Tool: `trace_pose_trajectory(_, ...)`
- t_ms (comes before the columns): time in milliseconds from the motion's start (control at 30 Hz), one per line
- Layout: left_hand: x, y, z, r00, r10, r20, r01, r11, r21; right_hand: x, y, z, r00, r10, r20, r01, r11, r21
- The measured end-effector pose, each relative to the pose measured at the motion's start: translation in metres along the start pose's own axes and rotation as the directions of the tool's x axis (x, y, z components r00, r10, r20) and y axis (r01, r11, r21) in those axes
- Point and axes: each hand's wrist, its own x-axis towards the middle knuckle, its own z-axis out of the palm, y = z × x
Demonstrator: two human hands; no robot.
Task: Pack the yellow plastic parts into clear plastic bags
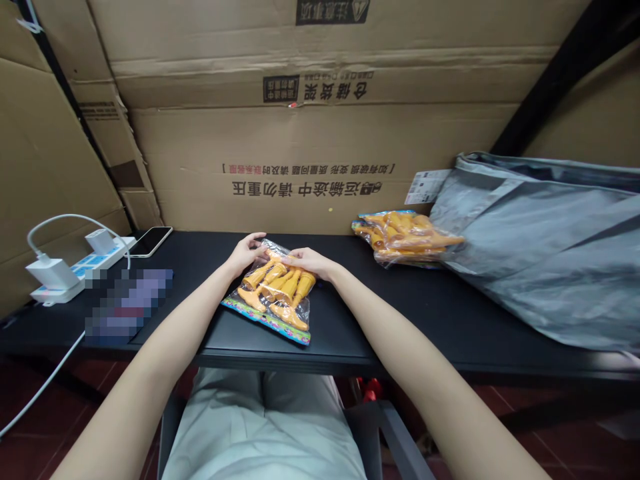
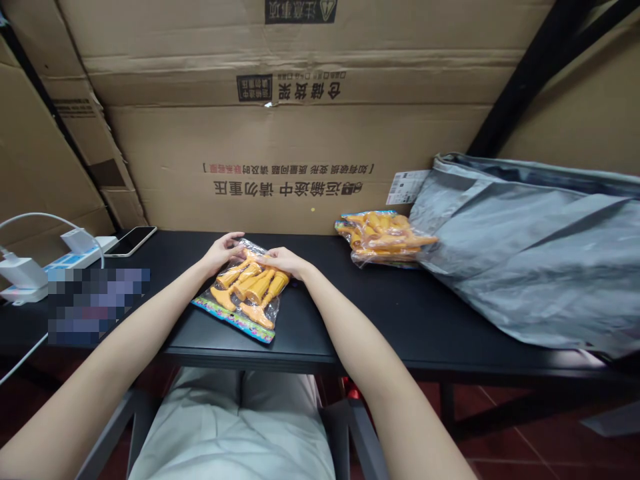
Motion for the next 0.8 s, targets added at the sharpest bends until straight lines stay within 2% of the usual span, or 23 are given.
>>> trace_pose_trajectory(200, 0.005, 0.006, -0.015, 0.986, -0.106, -0.128, 0.113, 0.992, 0.049, 0.000, 0.001, 0.000, 0.997, 0.056, 0.049, -0.061, 0.993, 0.105)
trace_pose_trajectory(333, 0.008, 0.007, -0.029, 0.948, -0.125, -0.291, 0.155, 0.985, 0.081, -0.003, -0.002, 0.001, 0.995, 0.083, 0.052, -0.090, 0.984, 0.154)
trace_pose_trajectory(433, 0.008, 0.006, -0.038, 0.917, -0.137, -0.374, 0.177, 0.981, 0.074, -0.003, -0.003, 0.000, 0.994, 0.110, 0.006, -0.109, 0.976, 0.189)
trace_pose_trajectory(667, 0.008, 0.003, -0.046, 0.902, -0.135, -0.410, 0.180, 0.981, 0.073, 0.000, -0.005, -0.005, 0.986, 0.164, -0.021, -0.139, 0.893, 0.429)
trace_pose_trajectory(800, 0.009, 0.002, -0.046, 0.905, -0.135, -0.403, 0.179, 0.981, 0.073, 0.004, -0.006, -0.012, 0.972, 0.191, -0.137, -0.092, 0.846, 0.526)
